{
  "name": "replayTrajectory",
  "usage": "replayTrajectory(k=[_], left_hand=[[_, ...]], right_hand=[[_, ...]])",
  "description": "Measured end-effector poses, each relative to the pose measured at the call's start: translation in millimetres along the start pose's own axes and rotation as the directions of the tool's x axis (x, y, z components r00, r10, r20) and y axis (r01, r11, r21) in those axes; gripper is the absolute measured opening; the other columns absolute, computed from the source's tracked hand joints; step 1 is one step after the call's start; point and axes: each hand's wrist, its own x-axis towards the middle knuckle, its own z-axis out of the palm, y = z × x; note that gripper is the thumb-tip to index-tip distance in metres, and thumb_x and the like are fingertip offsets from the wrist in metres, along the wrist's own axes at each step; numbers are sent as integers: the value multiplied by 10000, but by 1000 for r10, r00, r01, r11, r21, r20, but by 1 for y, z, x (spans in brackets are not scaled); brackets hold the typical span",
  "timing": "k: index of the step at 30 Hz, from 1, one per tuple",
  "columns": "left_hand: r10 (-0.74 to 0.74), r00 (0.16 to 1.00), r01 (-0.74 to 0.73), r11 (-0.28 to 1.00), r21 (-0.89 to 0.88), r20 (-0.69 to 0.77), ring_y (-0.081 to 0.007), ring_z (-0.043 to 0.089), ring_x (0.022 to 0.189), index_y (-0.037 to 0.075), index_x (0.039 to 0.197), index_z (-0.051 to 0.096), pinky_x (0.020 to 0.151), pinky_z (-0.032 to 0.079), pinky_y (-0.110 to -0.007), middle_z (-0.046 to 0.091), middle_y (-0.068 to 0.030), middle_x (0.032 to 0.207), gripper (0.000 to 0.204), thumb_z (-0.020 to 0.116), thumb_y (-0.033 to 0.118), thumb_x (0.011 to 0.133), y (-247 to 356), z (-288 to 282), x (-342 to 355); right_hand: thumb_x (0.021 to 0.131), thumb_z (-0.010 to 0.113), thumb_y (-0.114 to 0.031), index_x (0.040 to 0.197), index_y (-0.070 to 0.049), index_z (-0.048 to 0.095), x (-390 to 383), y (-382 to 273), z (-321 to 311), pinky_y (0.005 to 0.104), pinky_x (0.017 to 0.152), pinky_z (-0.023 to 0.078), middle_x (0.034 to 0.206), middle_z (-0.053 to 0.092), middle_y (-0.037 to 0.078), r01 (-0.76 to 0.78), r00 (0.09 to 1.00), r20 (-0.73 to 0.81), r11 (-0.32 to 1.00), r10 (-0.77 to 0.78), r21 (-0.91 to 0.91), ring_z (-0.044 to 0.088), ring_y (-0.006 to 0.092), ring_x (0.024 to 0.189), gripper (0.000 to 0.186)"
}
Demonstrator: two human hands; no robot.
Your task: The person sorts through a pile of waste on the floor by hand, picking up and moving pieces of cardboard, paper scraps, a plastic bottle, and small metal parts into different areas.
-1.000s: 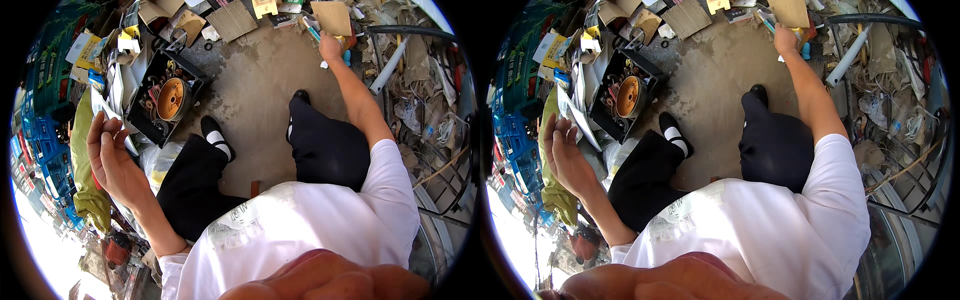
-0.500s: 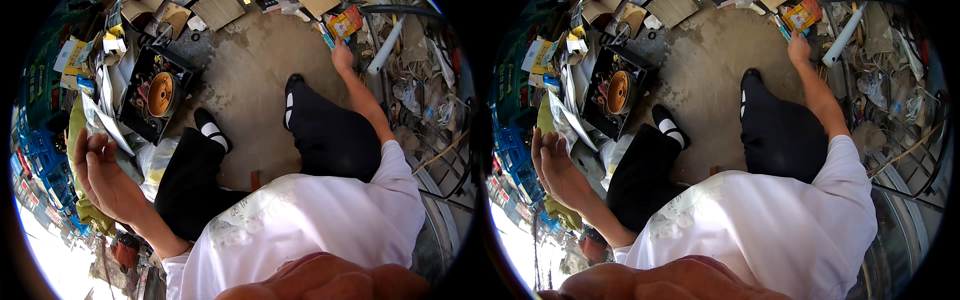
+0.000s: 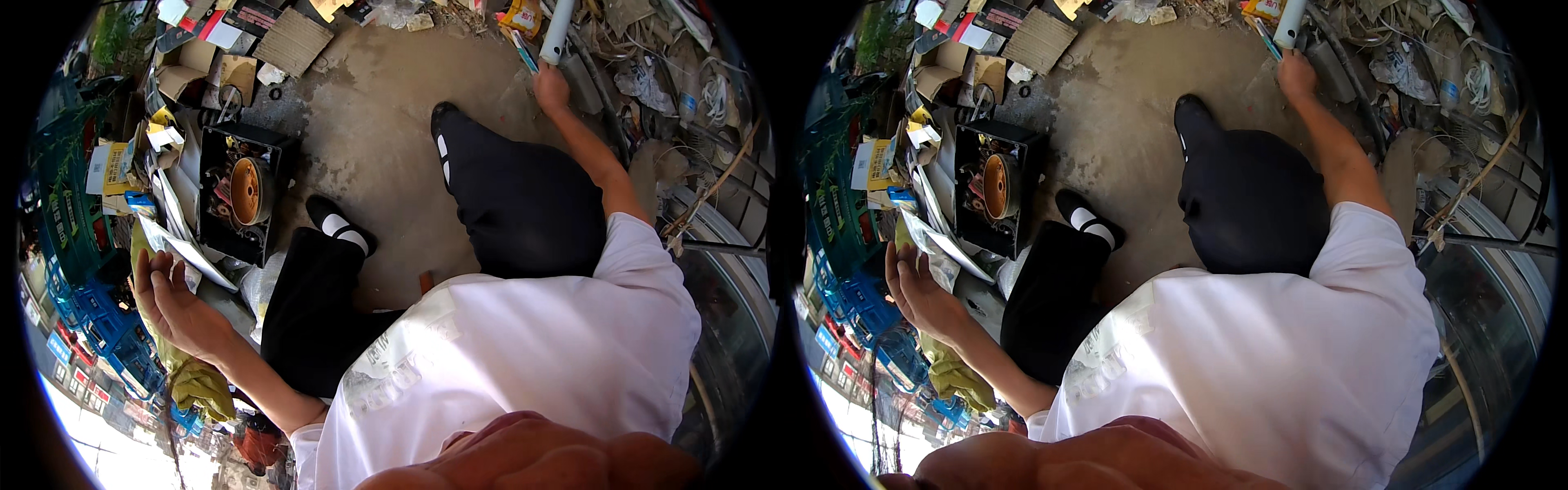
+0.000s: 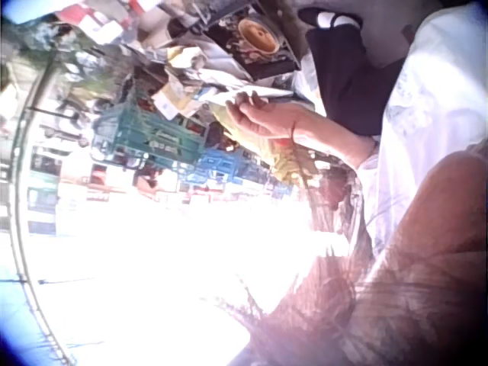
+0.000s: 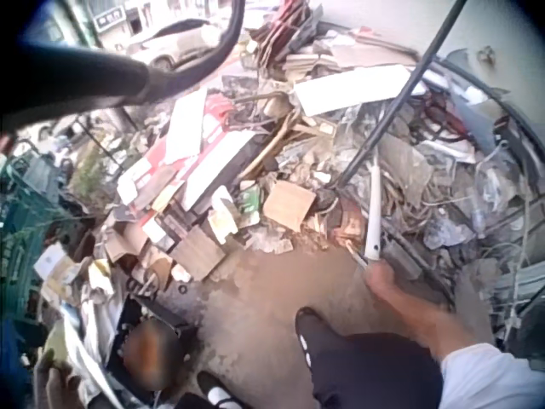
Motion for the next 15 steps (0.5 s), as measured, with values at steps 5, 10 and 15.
replayTrajectory(k=[5,10,15], left_hand=[[15,999,-13,998,59,-38,-183,589,1046,-16,1214,580,869,476,-305,620,-116,1116,303,458,129,977,-2,7,6],[36,999,-41,981,190,31,-178,611,1039,26,1214,595,870,483,-303,642,-97,1114,293,473,138,973,-15,21,9],[55,994,-81,944,319,90,-184,618,1011,27,1189,606,864,491,-319,649,-96,1116,273,487,123,963,-30,38,13]], right_hand=[[860,596,-152,1049,-69,547,-119,-1,12,446,775,515,977,590,139,148,909,376,982,-182,118,615,323,927,212],[889,566,-150,1067,-25,541,-162,35,31,449,803,501,1010,587,158,-102,919,392,985,39,142,600,342,974,219],[913,566,-248,1202,18,516,-212,64,11,470,849,474,1145,601,218,-539,826,356,796,436,276,585,397,1039,395]])
